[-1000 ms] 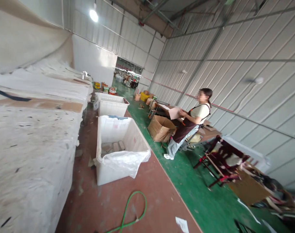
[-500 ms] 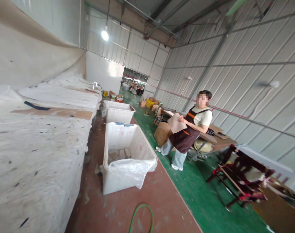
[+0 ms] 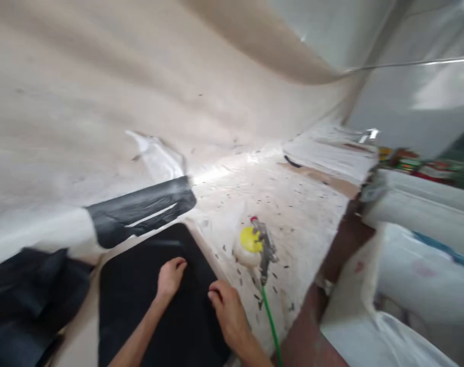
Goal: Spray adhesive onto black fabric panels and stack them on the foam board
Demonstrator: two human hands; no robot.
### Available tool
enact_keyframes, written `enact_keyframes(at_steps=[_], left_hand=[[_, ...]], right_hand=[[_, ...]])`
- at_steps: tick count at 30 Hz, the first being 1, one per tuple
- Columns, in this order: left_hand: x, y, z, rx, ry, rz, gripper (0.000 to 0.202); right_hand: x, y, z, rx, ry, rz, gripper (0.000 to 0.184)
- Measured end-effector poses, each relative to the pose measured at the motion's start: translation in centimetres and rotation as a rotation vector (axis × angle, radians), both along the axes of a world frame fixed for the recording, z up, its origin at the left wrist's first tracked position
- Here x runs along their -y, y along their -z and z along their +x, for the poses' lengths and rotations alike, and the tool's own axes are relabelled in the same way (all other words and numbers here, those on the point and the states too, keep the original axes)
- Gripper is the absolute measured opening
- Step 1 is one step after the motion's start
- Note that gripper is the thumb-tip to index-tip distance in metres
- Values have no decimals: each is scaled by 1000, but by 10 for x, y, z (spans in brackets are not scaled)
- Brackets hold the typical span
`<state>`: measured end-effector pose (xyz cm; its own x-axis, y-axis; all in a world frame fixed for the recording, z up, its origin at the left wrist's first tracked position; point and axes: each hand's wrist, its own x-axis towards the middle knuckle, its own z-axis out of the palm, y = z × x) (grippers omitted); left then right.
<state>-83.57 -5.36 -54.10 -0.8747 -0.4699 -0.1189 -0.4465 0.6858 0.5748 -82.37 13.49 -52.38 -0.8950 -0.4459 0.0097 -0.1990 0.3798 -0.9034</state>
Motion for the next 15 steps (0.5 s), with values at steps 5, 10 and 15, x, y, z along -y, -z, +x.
enact_keyframes(at_steps=[5, 10, 15], left_hand=[[30, 12, 21, -57, -175, 82, 17], [32, 13, 15, -114, -185, 142, 17], [42, 11, 13, -105, -182, 213, 20]], right_hand=[[57, 24, -34, -49, -112, -54, 20], [106, 45, -53, -125, -165, -92, 40], [135, 47, -62, -129, -261, -89, 40]])
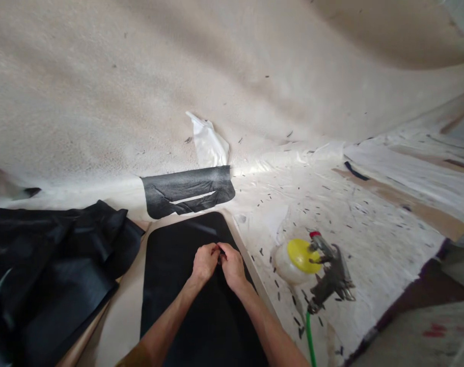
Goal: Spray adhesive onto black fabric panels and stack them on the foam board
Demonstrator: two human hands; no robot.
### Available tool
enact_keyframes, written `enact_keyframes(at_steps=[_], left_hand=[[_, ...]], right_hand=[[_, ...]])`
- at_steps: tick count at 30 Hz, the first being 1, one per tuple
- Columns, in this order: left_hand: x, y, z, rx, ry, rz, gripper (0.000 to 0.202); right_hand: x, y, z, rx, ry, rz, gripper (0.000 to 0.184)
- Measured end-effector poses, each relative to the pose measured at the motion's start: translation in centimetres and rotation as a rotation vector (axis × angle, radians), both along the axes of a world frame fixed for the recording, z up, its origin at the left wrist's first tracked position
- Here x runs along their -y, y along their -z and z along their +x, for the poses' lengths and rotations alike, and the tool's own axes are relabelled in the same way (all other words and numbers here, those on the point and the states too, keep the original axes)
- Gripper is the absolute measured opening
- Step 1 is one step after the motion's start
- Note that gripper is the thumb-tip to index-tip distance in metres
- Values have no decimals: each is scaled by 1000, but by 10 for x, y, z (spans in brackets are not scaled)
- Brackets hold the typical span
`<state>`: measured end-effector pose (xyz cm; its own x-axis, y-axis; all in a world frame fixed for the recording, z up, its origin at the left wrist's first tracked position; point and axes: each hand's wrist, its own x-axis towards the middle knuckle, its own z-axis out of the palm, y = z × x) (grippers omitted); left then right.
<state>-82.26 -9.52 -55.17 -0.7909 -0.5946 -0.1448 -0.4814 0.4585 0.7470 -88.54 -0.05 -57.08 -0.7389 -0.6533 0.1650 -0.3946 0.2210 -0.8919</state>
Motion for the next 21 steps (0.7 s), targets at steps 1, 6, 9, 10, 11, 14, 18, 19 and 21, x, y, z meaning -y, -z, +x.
enact_keyframes(at_steps=[1, 6, 9, 10, 11, 14, 18, 19, 21], left_hand=[[2, 0, -1, 2, 10, 17, 20], [19, -2, -6, 11, 107, 45, 19], [38, 2, -11, -19, 96, -65, 25], [45, 5, -14, -36, 88, -121, 27], [52, 9, -16, -52, 92, -177, 30], [69, 25, -25, -69, 186, -298, 36], [78, 47, -33, -53, 286, -380, 41], [79, 52, -34, -48, 292, -410, 42], [78, 58, -34, -32, 299, -497, 45]], right_hand=[[2, 0, -1, 18, -9, 3, 37], [5, 12, -5, 180, -21, -22, 13], [5, 20, -9, 312, 10, -64, 15], [5, 22, -10, 360, 18, -89, 15], [5, 24, -11, 408, 23, -117, 16], [3, 26, -14, 570, 27, -209, 21], [-1, 25, -16, 787, 19, -315, 27], [-2, 25, -17, 833, 8, -338, 28], [-4, 25, -18, 908, -21, -370, 30]])
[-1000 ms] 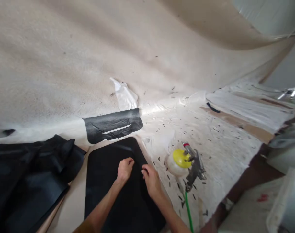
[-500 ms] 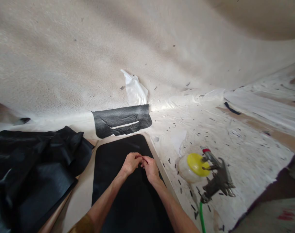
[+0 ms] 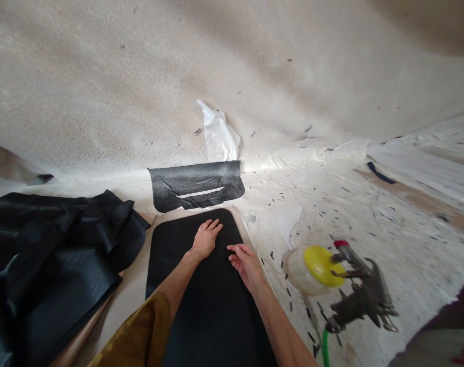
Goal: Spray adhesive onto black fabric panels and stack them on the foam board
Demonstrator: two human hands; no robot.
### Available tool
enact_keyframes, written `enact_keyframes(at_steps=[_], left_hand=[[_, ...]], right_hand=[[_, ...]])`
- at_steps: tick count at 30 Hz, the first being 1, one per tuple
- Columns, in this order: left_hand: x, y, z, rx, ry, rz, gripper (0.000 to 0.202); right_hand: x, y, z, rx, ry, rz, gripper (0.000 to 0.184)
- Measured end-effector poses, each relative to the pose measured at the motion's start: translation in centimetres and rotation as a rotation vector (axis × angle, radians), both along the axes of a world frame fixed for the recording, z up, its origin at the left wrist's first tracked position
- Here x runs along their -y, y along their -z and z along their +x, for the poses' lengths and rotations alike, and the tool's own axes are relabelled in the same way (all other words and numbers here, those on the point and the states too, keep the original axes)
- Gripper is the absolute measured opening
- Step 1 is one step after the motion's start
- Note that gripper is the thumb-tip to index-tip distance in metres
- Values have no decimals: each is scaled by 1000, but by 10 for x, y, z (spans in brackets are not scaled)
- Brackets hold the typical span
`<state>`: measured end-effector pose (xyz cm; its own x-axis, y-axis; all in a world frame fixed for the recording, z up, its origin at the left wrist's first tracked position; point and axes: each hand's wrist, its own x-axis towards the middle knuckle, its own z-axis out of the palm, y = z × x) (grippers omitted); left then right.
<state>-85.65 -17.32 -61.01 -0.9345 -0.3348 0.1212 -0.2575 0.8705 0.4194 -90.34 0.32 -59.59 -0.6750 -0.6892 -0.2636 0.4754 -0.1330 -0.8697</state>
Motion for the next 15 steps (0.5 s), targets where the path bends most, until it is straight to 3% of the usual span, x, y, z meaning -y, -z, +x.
enact_keyframes(at_steps=[5, 15], left_hand=[[-5, 6, 1, 60, 28, -162, 54], [-9, -1, -2, 137, 22, -205, 57]], right_hand=[[1, 7, -4, 47, -2, 14, 30], [6, 11, 2, -121, 65, 126, 25]])
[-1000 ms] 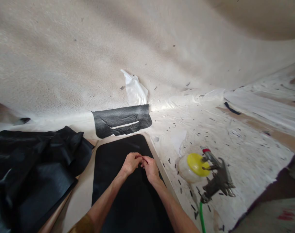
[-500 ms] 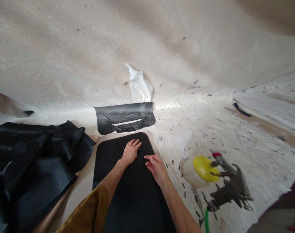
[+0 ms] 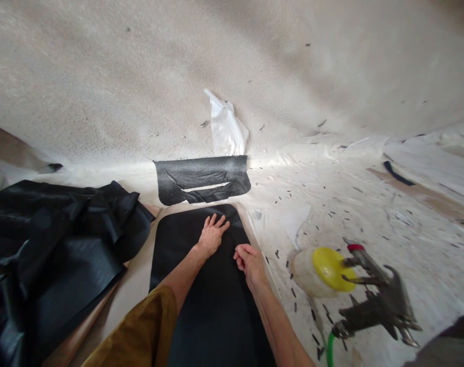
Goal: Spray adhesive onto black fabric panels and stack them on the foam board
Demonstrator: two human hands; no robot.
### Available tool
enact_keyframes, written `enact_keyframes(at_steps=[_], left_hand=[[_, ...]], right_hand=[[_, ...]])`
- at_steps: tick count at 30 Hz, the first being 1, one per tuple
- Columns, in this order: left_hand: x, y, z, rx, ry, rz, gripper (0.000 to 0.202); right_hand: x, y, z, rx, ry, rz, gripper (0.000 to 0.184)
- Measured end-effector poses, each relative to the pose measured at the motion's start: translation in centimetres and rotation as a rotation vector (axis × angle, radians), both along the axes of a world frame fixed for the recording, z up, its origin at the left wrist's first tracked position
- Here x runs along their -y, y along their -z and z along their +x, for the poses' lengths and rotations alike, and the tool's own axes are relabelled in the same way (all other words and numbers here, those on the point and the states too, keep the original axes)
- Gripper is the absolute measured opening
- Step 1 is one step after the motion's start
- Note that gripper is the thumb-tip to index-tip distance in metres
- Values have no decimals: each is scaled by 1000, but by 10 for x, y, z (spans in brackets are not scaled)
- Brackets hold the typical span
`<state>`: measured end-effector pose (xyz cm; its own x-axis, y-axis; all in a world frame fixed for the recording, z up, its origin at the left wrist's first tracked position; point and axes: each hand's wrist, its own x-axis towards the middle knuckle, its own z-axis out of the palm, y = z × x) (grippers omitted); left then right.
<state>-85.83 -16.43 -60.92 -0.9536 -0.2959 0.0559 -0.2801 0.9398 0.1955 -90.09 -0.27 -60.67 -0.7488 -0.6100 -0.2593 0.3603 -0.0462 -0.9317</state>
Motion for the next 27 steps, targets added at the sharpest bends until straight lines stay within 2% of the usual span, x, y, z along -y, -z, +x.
enact_keyframes(at_steps=[7, 11, 20, 24, 27], left_hand=[[1, -15, -3, 83, 4, 13, 59], [1, -15, -4, 84, -1, -4, 61], [0, -7, -2, 63, 10, -33, 62], [-1, -5, -3, 29, -21, -64, 67], [-2, -8, -7, -18, -81, -86, 50]], right_hand=[[-2, -6, 4, -27, -10, 30, 28], [-23, -10, 19, -13, -27, 78, 34], [-113, -44, 38, 67, -2, 192, 43], [-165, -43, 51, 96, 20, 326, 52], [-210, -34, 64, 115, -4, 417, 58]])
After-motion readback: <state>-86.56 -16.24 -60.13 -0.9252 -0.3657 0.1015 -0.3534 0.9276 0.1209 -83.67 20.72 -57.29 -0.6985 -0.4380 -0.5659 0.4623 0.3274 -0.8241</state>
